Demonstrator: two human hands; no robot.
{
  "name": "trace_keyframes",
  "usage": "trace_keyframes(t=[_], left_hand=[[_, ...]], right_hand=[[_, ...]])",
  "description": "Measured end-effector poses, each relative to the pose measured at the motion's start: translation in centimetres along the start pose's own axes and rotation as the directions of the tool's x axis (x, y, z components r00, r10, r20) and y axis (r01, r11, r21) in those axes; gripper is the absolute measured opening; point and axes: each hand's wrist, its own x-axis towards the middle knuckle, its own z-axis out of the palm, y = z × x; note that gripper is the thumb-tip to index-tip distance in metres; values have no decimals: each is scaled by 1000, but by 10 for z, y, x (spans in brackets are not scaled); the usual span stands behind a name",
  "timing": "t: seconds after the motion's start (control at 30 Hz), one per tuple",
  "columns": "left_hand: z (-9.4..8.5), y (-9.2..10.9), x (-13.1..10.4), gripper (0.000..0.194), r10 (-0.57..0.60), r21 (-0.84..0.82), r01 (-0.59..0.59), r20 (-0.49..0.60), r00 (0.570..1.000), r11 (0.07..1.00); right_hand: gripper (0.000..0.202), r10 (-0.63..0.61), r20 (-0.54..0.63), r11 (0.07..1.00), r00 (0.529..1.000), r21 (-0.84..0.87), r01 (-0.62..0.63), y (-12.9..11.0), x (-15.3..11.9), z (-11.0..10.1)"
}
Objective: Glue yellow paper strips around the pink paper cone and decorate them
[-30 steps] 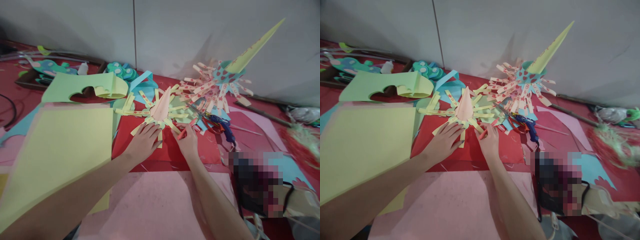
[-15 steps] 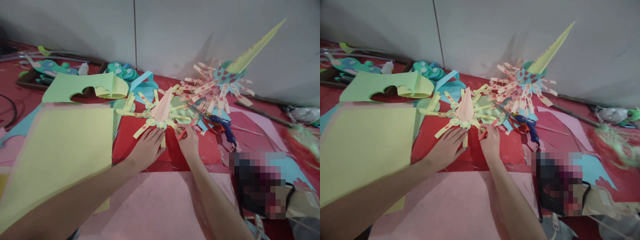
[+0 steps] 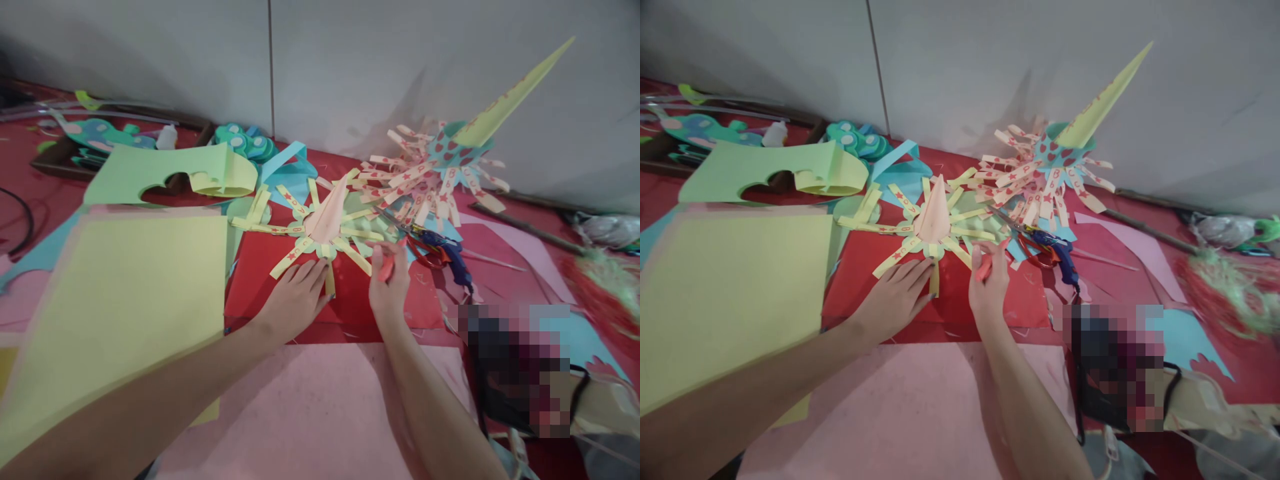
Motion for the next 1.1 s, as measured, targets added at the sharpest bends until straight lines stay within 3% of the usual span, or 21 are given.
trace_keyframes(t=[0.17, 0.37, 0.53, 0.73, 0.87, 0.97, 1.1], left_hand=[[0, 2, -2, 38, 64, 37, -62, -61, 996, 997], [-3, 3, -1, 34, 62, -11, -62, -12, 998, 998], [-4, 4, -1, 37, 54, 17, -55, 56, 997, 998], [-3, 5, -2, 37, 58, 57, -66, 130, 990, 996], [-1, 5, -3, 37, 45, 40, -50, 117, 992, 998], [-1, 5, -2, 38, 43, 35, -47, 115, 992, 998], [-2, 4, -2, 38, 38, 68, -48, 141, 989, 997]], right_hand=[[34, -10, 43, 946, 999, 323, -4, -5, -3, 1], [28, 43, 149, 951, 988, 297, -86, -4, -9, 4], [32, 133, 186, 906, 973, 375, -196, 3, -4, 9], [31, 370, 263, 779, 891, 435, -452, 4, 14, 18], [30, 445, 287, 717, 848, 454, -529, 1, 19, 22], [30, 422, 228, 769, 877, 422, -480, 0, 14, 23], [31, 232, -37, 923, 972, 323, -208, -3, 6, 20]])
